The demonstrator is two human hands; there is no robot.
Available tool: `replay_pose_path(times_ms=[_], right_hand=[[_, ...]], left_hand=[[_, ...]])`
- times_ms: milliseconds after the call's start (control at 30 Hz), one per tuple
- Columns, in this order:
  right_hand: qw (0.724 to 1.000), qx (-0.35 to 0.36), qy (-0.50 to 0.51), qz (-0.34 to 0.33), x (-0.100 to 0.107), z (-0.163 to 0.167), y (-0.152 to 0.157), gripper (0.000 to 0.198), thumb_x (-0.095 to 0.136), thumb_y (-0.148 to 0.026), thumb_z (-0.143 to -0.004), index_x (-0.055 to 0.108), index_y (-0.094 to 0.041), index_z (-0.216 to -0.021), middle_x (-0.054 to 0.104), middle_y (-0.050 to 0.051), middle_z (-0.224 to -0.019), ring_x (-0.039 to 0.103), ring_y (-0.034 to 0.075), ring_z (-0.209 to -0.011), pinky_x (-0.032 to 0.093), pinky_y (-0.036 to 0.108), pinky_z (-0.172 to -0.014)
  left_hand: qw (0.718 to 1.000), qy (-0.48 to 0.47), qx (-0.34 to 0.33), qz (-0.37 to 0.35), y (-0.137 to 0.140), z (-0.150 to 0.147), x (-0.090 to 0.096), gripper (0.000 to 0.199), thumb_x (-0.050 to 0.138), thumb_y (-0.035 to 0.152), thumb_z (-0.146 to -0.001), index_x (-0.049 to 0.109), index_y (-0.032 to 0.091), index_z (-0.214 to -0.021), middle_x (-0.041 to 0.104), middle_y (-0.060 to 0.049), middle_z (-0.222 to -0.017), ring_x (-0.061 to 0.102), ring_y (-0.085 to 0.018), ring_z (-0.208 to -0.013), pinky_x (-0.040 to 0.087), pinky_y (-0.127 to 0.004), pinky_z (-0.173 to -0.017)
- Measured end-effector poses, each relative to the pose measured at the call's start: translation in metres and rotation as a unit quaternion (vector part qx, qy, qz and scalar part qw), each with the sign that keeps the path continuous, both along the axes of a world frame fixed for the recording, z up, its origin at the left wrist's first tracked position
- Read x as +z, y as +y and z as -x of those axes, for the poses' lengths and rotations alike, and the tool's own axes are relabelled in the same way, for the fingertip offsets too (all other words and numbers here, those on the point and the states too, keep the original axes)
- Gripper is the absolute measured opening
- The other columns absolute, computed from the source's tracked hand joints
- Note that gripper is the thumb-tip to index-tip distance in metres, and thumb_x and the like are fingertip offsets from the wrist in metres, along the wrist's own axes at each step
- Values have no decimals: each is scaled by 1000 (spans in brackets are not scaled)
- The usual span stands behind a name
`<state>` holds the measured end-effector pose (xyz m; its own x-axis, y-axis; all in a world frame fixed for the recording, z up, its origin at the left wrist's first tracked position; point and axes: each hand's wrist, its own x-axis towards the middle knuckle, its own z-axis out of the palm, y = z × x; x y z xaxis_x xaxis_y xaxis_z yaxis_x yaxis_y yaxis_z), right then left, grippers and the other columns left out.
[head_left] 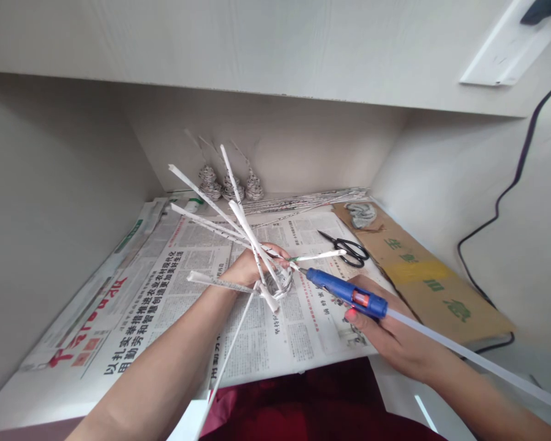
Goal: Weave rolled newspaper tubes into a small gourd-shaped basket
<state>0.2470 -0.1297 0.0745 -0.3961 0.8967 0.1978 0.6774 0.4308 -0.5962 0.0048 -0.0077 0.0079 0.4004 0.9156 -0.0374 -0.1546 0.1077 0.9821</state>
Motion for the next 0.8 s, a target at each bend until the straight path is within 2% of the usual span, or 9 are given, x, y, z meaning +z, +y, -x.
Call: replay_pose_path(times_ms=[133,233,333,467,633,800], right_hand=[[999,-11,-11,-34,-7,0,0,18,48,-34,-90,46,-23,-76,48,0,-71,49,13,-61,42,28,-53],[998,-14,-13,-53,-7,0,0,18,47,-34,-90,46,-23,-76,48,0,-70,49,14,-61,41,28,-53],[998,-2,-47,-32,-1,-2,1,15,47,-34,-90,48,-23,-79,50,0,-72,51,14,-63,42,28,-54],[995,7,-98,-4,12,-6,2,15,48,-34,-91,49,-23,-81,53,1,-77,54,15,-67,44,29,-59],[991,17,-134,-23,23,-7,1,15,49,-33,-89,54,-22,-81,56,3,-82,56,16,-71,44,28,-59],[990,25,-133,-32,25,-13,0,16,50,-36,-89,60,-24,-84,59,3,-79,57,16,-66,44,28,-55]], left_hand=[[1000,10,-14,-9,2,1,-4,29,83,29,-55,70,10,-74,70,-6,-68,62,-13,-59,49,-23,-55],[999,29,-23,-35,5,3,-9,29,82,30,-58,70,11,-76,70,-5,-69,61,-12,-60,48,-22,-56],[997,45,-28,-61,6,4,-10,27,80,30,-61,70,11,-77,69,-5,-70,61,-12,-60,47,-21,-55],[995,55,-43,-67,3,4,-2,25,80,28,-61,69,12,-75,68,-3,-66,59,-11,-57,47,-21,-55],[993,70,-55,-72,-2,2,9,23,80,28,-59,68,12,-72,68,-3,-66,60,-12,-59,48,-23,-57],[995,59,-40,-69,1,5,5,27,81,30,-58,68,12,-72,67,-3,-64,59,-12,-57,47,-23,-56]])
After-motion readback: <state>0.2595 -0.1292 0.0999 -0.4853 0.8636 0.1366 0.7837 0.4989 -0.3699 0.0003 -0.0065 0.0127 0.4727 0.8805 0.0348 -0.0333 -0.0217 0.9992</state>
